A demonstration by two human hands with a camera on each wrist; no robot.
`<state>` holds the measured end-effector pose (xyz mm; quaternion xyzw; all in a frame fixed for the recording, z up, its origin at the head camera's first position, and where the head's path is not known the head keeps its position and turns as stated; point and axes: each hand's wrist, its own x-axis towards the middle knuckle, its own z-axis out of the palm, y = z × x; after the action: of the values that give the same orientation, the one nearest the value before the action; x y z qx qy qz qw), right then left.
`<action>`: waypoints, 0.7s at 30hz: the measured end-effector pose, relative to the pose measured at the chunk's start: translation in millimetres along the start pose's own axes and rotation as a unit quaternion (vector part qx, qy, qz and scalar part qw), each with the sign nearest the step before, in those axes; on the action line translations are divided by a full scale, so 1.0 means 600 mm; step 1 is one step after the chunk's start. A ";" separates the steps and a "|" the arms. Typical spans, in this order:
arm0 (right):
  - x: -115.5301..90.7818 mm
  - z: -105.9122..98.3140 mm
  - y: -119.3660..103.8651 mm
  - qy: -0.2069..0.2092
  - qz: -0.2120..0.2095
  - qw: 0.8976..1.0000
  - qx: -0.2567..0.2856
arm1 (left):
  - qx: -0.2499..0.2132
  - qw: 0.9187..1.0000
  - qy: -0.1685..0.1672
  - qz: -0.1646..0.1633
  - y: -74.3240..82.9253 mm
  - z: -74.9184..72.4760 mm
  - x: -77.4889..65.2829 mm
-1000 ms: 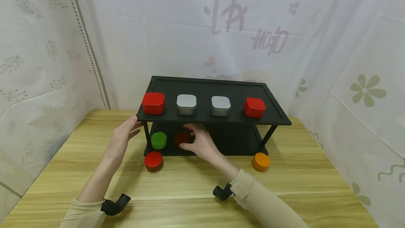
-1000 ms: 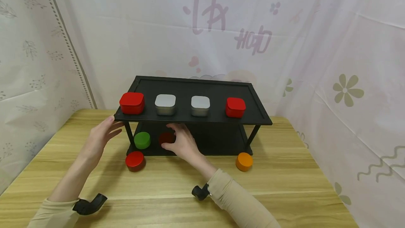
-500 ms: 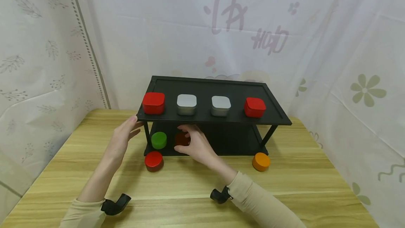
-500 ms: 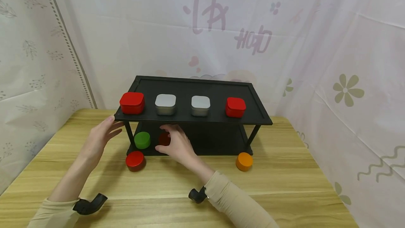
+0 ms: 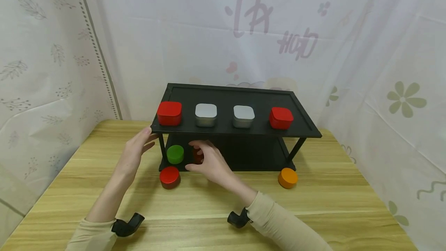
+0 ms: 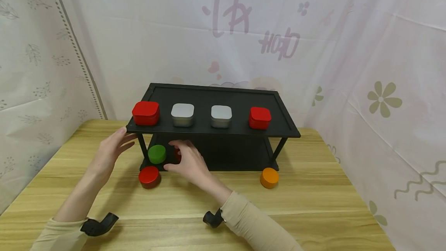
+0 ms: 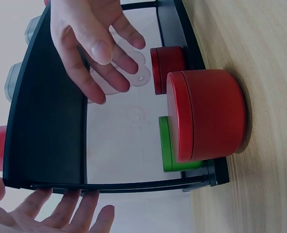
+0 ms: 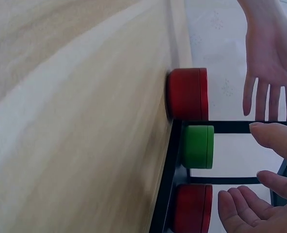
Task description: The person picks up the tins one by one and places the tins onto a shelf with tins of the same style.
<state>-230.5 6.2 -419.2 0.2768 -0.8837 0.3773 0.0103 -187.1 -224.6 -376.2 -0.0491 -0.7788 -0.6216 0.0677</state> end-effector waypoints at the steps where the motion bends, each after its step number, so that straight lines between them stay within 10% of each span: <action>1: 0.000 0.002 -0.001 -0.002 -0.001 1.000 0.000 | 0.002 1.000 0.001 0.000 0.000 0.000 0.000; 21: -0.008 0.031 -0.025 -0.046 0.012 0.999 0.020 | 0.008 1.000 0.001 -0.006 -0.002 -0.003 0.001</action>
<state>-215.3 -12.4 -423.9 0.2834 -0.8786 0.3823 -0.0401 -187.7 -226.6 -377.1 -0.0434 -0.7839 -0.6158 0.0654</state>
